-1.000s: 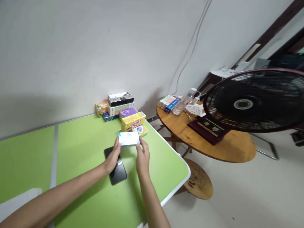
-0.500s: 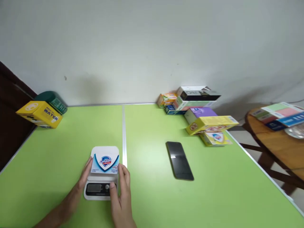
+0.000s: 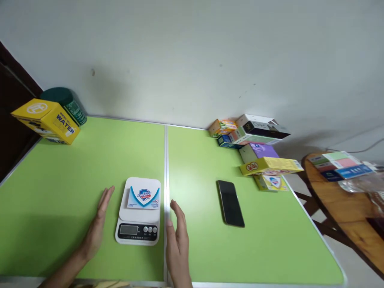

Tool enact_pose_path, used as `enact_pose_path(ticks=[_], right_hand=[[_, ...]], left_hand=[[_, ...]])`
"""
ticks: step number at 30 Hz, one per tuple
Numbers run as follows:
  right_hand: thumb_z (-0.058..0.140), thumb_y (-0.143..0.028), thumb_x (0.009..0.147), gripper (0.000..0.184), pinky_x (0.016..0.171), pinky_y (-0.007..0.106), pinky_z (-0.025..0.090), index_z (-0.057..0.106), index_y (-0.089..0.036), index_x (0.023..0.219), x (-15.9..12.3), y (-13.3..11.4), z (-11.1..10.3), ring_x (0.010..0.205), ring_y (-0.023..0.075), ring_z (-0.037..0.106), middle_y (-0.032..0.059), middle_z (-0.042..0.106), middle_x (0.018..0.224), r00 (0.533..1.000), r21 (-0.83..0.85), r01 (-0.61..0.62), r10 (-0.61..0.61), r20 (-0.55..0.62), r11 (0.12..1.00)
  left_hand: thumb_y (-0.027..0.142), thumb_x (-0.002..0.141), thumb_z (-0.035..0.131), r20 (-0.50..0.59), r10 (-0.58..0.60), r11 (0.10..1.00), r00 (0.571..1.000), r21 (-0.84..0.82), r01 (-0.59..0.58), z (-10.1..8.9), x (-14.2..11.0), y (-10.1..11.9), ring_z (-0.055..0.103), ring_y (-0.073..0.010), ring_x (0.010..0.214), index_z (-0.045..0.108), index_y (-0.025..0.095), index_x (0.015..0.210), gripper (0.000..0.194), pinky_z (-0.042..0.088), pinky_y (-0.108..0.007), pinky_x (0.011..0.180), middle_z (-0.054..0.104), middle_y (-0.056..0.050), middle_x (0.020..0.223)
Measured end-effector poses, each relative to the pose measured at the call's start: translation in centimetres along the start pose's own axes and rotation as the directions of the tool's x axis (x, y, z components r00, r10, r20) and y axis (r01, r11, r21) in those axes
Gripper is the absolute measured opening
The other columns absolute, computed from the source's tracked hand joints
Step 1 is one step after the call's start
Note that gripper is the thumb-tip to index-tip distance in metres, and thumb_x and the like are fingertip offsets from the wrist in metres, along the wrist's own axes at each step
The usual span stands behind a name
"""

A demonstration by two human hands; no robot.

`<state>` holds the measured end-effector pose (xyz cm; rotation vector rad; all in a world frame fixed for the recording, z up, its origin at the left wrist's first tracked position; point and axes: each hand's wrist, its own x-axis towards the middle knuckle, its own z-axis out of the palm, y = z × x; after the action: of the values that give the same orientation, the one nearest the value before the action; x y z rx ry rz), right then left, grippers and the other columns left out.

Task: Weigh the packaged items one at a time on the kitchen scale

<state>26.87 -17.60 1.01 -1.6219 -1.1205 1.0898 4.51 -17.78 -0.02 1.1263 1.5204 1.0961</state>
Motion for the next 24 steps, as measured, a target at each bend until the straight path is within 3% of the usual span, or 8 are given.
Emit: enact_pose_path(ticks=[6, 12, 16, 24], right_hand=[[0.052, -0.050, 0.089, 0.050, 0.112, 0.054, 0.028, 0.053, -0.025, 0.132, 0.7, 0.6, -1.4, 0.134, 0.0308, 0.042, 0.0101, 0.052, 0.141, 0.999, 0.073, -0.028, 0.030, -0.018, 0.997], [0.052, -0.048, 0.090, 0.048, 0.109, 0.050, 0.035, 0.051, -0.028, 0.134, 0.2, -0.1, 0.0, 0.134, 0.0291, 0.044, 0.0079, 0.048, 0.145, 0.998, 0.167, -0.044, 0.036, 0.054, 0.985], [0.052, -0.050, 0.089, 0.051, 0.107, 0.049, 0.040, 0.049, -0.030, 0.135, 0.3, -0.3, 0.9, 0.133, 0.0290, 0.045, 0.0064, 0.048, 0.146, 0.992, 0.193, -0.079, 0.058, 0.111, 0.978], [0.057, -0.057, 0.082, 0.059, 0.112, 0.054, 0.031, 0.052, -0.028, 0.134, 0.9, 0.2, 1.6, 0.135, 0.0334, 0.042, 0.0069, 0.046, 0.147, 0.987, 0.152, -0.131, 0.116, 0.107, 0.980]], left_hand=[[0.065, 0.091, 0.018, -0.018, -0.022, 0.993, 1.000, -0.118, 0.020, -0.5, -0.5, -0.3, 0.008, -0.0218, 0.148, 0.023, 0.031, 0.150, 0.068, 0.002, -0.043, 0.120, 0.020, 0.001, 0.160], [0.065, 0.091, 0.017, 0.049, -0.073, 0.975, 0.996, -0.208, 0.081, 0.8, -1.5, 1.3, 0.013, -0.0195, 0.147, 0.024, 0.036, 0.149, 0.065, 0.008, -0.039, 0.121, 0.021, 0.008, 0.159], [0.064, 0.092, 0.020, 0.119, -0.064, 0.960, 0.991, -0.263, 0.094, 2.2, -1.3, 1.8, 0.019, -0.0236, 0.146, 0.025, 0.032, 0.150, 0.066, 0.015, -0.041, 0.120, 0.022, 0.005, 0.158], [0.058, 0.094, 0.025, 0.182, -0.015, 0.945, 0.983, -0.319, 0.073, 3.7, -1.0, 2.2, 0.014, -0.0237, 0.147, 0.019, 0.028, 0.152, 0.066, 0.016, -0.036, 0.120, 0.018, 0.004, 0.160]])
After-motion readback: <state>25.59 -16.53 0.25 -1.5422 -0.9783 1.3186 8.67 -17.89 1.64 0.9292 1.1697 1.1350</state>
